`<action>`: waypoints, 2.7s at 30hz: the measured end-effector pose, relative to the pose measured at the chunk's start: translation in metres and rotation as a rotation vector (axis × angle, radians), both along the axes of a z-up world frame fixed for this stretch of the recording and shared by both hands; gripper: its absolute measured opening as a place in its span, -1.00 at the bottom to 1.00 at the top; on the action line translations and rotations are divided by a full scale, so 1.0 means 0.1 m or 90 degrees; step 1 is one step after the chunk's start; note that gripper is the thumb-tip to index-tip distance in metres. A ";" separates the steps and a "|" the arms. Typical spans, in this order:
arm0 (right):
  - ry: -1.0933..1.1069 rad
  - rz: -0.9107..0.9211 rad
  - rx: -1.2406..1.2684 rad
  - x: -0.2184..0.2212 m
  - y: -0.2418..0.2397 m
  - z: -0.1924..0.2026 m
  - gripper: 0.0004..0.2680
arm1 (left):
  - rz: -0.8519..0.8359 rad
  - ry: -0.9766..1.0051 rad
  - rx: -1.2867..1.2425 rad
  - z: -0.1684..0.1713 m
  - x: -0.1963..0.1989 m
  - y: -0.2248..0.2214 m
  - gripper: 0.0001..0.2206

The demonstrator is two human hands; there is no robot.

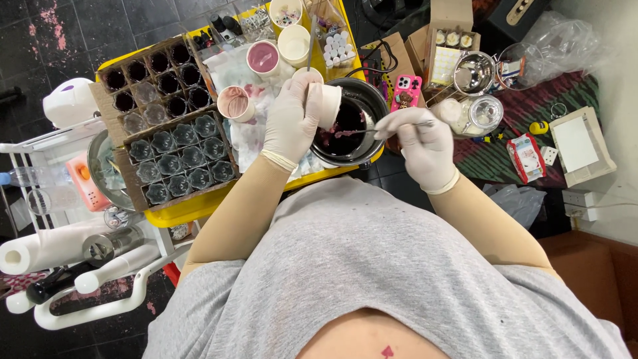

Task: Mixing melted wax with coloring in a small cup using a metal stir tool.

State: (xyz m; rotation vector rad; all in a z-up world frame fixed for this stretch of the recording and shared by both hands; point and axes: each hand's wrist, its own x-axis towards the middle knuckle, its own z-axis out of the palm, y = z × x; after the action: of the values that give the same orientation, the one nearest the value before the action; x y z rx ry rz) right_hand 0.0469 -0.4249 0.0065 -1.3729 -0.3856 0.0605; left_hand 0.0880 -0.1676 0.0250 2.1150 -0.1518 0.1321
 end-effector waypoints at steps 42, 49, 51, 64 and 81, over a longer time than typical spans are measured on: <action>0.224 -0.116 0.027 -0.13 -0.07 -0.09 -0.93 | -0.003 0.154 -0.502 -0.68 0.10 0.09 -0.62; 0.112 -0.141 -0.021 -0.16 -0.04 0.07 -0.91 | 0.017 0.497 -0.696 -0.05 0.13 0.28 -0.43; 0.158 -0.156 -0.013 -0.17 -0.02 0.13 -0.93 | -0.061 0.449 -0.744 0.10 0.08 0.37 -0.37; 0.081 -0.129 -0.060 -0.13 0.00 0.15 -0.91 | -0.033 0.237 -0.838 0.02 -0.56 1.36 -0.36; 0.067 -0.144 -0.073 -0.12 0.03 0.14 -0.91 | 0.323 0.061 0.135 -1.24 -0.92 1.10 -0.29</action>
State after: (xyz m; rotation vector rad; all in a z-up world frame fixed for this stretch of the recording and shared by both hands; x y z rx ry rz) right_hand 0.0354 -0.4216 0.0207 -1.5124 -0.1387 -0.0314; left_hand -0.0040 -0.0579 -0.0989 2.3259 0.4509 0.3255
